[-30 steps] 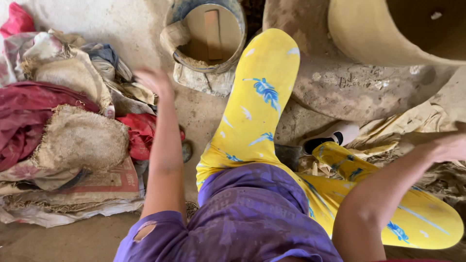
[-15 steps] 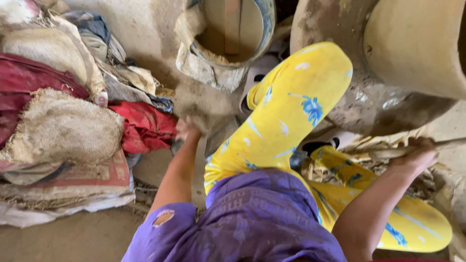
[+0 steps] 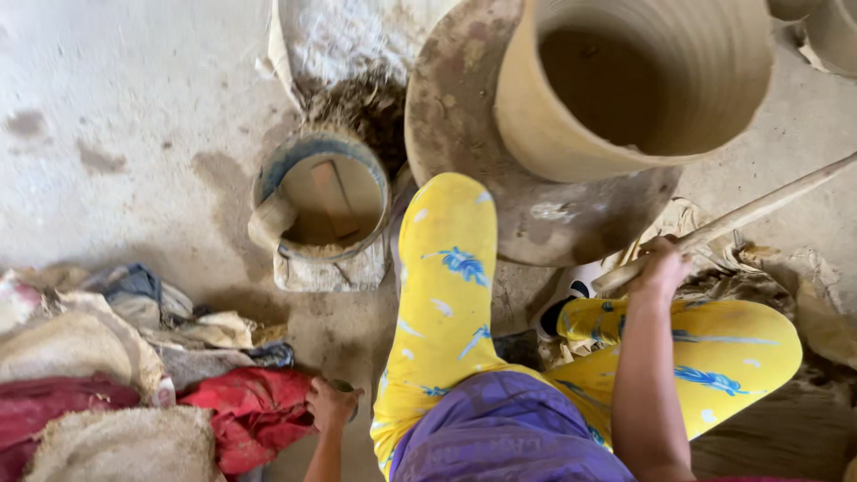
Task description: The person shapes and finishes the interior of a large clay vessel using a wooden stick and a smooth stone while it sits on a rotating wheel.
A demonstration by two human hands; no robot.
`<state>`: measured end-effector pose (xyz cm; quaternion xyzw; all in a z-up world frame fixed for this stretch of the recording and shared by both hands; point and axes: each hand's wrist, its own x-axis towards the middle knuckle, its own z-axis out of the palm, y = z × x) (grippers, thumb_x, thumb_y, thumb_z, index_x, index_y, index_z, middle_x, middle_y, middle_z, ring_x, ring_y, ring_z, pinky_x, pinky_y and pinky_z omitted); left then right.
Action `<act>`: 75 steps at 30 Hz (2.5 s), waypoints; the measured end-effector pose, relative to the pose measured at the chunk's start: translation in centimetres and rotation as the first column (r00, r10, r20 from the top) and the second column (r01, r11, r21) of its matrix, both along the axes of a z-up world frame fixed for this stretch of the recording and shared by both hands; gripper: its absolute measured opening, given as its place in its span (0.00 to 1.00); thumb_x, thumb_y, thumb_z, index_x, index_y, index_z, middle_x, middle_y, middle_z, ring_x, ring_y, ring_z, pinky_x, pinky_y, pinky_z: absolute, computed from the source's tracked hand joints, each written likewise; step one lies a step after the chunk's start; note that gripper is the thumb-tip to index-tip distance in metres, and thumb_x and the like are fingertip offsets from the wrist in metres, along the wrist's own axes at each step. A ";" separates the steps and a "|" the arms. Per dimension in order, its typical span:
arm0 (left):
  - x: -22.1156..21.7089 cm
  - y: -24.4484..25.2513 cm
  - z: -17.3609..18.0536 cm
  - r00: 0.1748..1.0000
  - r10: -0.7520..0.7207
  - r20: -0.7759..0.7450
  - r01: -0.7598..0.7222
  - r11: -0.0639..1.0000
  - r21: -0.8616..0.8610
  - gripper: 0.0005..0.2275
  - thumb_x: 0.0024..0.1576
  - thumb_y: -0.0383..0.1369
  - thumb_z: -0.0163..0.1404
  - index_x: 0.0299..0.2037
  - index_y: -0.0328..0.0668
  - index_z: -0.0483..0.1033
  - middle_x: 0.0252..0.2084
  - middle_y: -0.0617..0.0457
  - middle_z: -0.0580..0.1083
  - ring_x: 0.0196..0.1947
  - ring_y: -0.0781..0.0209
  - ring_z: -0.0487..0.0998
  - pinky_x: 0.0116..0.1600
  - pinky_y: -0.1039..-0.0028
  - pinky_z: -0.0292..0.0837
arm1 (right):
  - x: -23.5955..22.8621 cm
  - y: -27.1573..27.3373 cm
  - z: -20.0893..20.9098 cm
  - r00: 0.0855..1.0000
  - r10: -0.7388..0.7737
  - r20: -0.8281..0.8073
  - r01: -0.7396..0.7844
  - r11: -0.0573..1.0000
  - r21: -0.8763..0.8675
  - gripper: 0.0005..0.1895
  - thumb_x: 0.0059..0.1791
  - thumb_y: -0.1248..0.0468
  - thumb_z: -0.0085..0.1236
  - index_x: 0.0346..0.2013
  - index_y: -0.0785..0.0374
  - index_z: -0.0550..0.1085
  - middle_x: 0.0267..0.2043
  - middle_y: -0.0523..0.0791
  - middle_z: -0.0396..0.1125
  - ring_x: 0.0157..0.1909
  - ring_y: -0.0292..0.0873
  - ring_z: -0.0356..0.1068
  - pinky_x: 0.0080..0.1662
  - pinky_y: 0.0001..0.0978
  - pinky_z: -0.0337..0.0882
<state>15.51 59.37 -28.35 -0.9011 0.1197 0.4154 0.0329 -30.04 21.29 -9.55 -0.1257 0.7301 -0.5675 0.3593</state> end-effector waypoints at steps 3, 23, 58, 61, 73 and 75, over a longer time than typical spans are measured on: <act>2.4 -3.4 3.8 0.951 0.269 -0.152 -0.308 0.867 -0.392 0.42 0.38 0.40 0.70 0.62 0.41 0.58 0.58 0.34 0.66 0.57 0.31 0.70 0.57 0.44 0.67 | 4.8 1.3 3.1 0.999 -0.004 0.035 0.005 1.000 -0.021 0.39 0.45 0.80 0.48 0.69 0.63 0.50 0.44 0.49 0.69 0.27 0.35 0.64 0.30 0.25 0.69; -23.3 -60.9 34.1 0.750 -0.603 -0.271 0.338 0.702 -0.626 0.21 0.56 0.47 0.52 0.52 0.38 0.73 0.44 0.41 0.76 0.35 0.44 0.81 0.31 0.47 0.78 | 13.2 6.0 -0.6 0.816 0.280 0.505 -0.220 0.959 -0.177 0.18 0.48 0.73 0.56 0.51 0.65 0.65 0.30 0.47 0.64 0.21 0.41 0.64 0.23 0.32 0.66; -22.1 -63.4 20.0 0.661 -0.558 -0.503 0.214 0.782 -0.586 0.24 0.64 0.47 0.41 0.59 0.34 0.72 0.51 0.42 0.78 0.45 0.49 0.83 0.46 0.57 0.82 | 13.8 6.7 1.9 0.648 0.452 0.613 -0.468 0.871 -0.147 0.35 0.43 0.78 0.49 0.65 0.64 0.55 0.30 0.47 0.70 0.19 0.41 0.62 0.21 0.31 0.66; -20.8 -64.2 20.8 0.720 -0.463 -0.517 0.129 0.821 -0.556 0.25 0.64 0.47 0.41 0.60 0.33 0.72 0.51 0.42 0.78 0.45 0.49 0.83 0.47 0.57 0.82 | 12.8 5.8 -0.2 0.804 0.100 0.586 -0.076 0.995 -0.066 0.27 0.51 0.71 0.50 0.63 0.77 0.59 0.31 0.47 0.68 0.25 0.38 0.69 0.25 0.31 0.73; -20.7 -66.1 20.6 0.830 -0.367 -0.420 0.051 0.800 -0.598 0.25 0.64 0.47 0.39 0.61 0.33 0.70 0.52 0.41 0.77 0.46 0.49 0.83 0.47 0.58 0.82 | 11.4 4.7 -2.0 0.847 0.015 0.531 0.080 0.985 -0.155 0.25 0.51 0.75 0.51 0.61 0.83 0.61 0.37 0.54 0.68 0.28 0.42 0.68 0.28 0.33 0.73; -22.3 -66.3 21.7 0.874 -0.351 -0.337 0.065 0.771 -0.633 0.25 0.64 0.48 0.38 0.61 0.33 0.70 0.52 0.41 0.77 0.46 0.49 0.83 0.48 0.58 0.82 | 13.0 4.9 -1.5 0.926 0.245 0.286 -0.146 0.934 -0.326 0.31 0.44 0.78 0.50 0.63 0.78 0.63 0.47 0.52 0.69 0.38 0.41 0.71 0.35 0.31 0.78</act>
